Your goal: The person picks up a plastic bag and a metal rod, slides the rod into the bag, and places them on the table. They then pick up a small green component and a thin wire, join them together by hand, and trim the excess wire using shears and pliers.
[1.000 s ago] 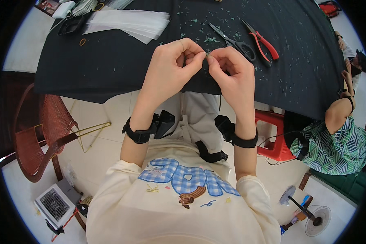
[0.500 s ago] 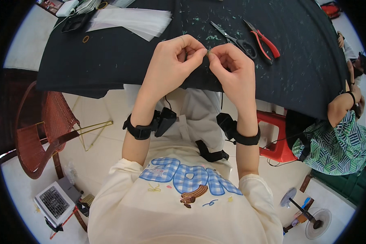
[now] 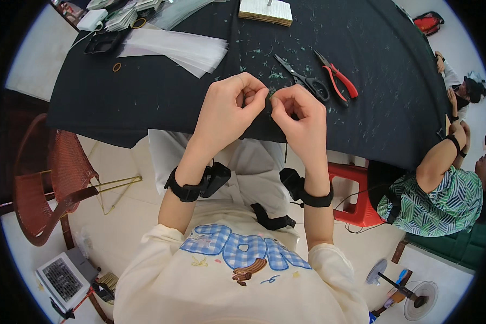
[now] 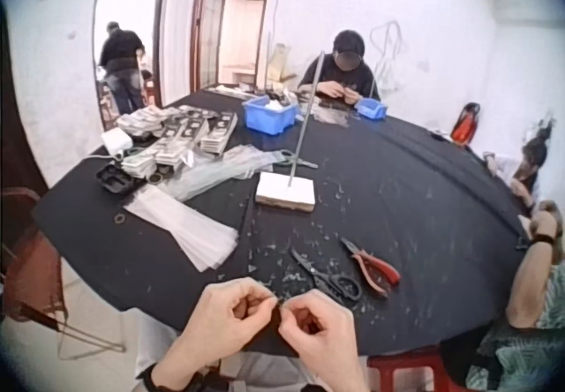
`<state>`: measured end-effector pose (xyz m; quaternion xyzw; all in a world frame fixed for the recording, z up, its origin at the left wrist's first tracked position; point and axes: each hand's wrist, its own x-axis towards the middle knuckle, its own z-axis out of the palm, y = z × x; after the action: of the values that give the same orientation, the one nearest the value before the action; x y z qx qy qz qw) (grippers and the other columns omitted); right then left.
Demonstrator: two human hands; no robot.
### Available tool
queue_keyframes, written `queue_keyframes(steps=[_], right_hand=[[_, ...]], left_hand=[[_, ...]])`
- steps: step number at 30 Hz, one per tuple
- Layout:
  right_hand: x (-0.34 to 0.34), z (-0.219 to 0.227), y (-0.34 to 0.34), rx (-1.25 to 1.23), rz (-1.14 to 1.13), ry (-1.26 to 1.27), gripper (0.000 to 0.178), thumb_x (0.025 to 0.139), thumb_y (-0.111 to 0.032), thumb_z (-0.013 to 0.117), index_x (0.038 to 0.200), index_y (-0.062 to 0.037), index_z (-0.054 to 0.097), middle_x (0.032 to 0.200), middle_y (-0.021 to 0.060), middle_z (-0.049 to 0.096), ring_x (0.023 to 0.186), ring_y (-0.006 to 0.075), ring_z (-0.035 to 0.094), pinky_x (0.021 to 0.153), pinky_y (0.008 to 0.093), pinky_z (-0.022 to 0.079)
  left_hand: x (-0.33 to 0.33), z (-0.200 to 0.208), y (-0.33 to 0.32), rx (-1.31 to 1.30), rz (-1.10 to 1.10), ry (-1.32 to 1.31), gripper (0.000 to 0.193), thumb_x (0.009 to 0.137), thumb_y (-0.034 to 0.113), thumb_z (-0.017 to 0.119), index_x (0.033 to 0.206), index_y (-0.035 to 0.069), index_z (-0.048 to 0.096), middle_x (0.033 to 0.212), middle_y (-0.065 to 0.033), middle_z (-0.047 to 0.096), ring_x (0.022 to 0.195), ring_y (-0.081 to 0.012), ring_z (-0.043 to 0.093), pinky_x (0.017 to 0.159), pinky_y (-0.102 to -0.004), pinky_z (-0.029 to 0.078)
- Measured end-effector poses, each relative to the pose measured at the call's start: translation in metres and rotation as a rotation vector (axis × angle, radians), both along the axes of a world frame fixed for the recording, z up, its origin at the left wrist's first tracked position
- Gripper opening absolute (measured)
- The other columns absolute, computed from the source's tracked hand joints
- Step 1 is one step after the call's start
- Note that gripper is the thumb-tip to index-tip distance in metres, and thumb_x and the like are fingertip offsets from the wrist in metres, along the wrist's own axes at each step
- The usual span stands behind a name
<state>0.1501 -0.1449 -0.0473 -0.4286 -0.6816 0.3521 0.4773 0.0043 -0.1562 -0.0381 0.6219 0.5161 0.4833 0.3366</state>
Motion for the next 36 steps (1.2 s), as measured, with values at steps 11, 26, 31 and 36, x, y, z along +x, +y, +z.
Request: queue_keyframes(steps=[11,26,31,36], right_hand=[[-0.0061,0.0011,-0.0046,-0.047,-0.059,0.143,0.005,0.079,-0.004,0.059,0.080,0.0011,0.058,0.068,0.0012,0.056,0.053,0.0030,0.048,0.046,0.0171,0.036],[-0.0057,0.0048,-0.0068,0.051,-0.047,0.021,0.004,0.075,-0.001,0.060,0.078,0.0007,0.058,0.067,0.0026,0.055,0.053,0.0052,0.048,0.047,0.0185,0.036],[-0.0023,0.0062,-0.0064,0.066,-0.031,-0.027,0.004,0.073,0.001,0.059,0.076,0.0007,0.057,0.067,0.0024,0.055,0.053,0.0059,0.048,0.047,0.0189,0.037],[-0.0035,0.0008,-0.0074,0.039,-0.047,0.020,0.003,0.074,0.001,0.059,0.075,0.0004,0.056,0.066,0.0019,0.054,0.054,0.0050,0.048,0.046,0.0188,0.037]], left_hand=[[-0.0039,-0.0052,0.0001,0.029,0.044,-0.169,0.007,0.081,0.006,0.058,0.079,-0.001,0.060,0.061,0.0064,0.050,0.053,0.0024,0.036,0.045,-0.0149,0.027],[-0.0020,-0.0036,-0.0033,0.130,0.009,-0.021,0.006,0.078,0.006,0.061,0.078,0.000,0.061,0.060,0.0060,0.053,0.050,0.0021,0.033,0.042,-0.0161,0.023],[0.0009,-0.0045,0.0004,0.113,0.039,0.005,0.007,0.078,0.007,0.061,0.077,0.000,0.060,0.059,0.0067,0.050,0.050,0.0019,0.033,0.043,-0.0160,0.024],[-0.0019,-0.0061,-0.0008,0.050,0.049,-0.071,0.008,0.079,0.007,0.060,0.077,-0.001,0.060,0.060,0.0063,0.050,0.053,0.0020,0.036,0.046,-0.0148,0.026]])
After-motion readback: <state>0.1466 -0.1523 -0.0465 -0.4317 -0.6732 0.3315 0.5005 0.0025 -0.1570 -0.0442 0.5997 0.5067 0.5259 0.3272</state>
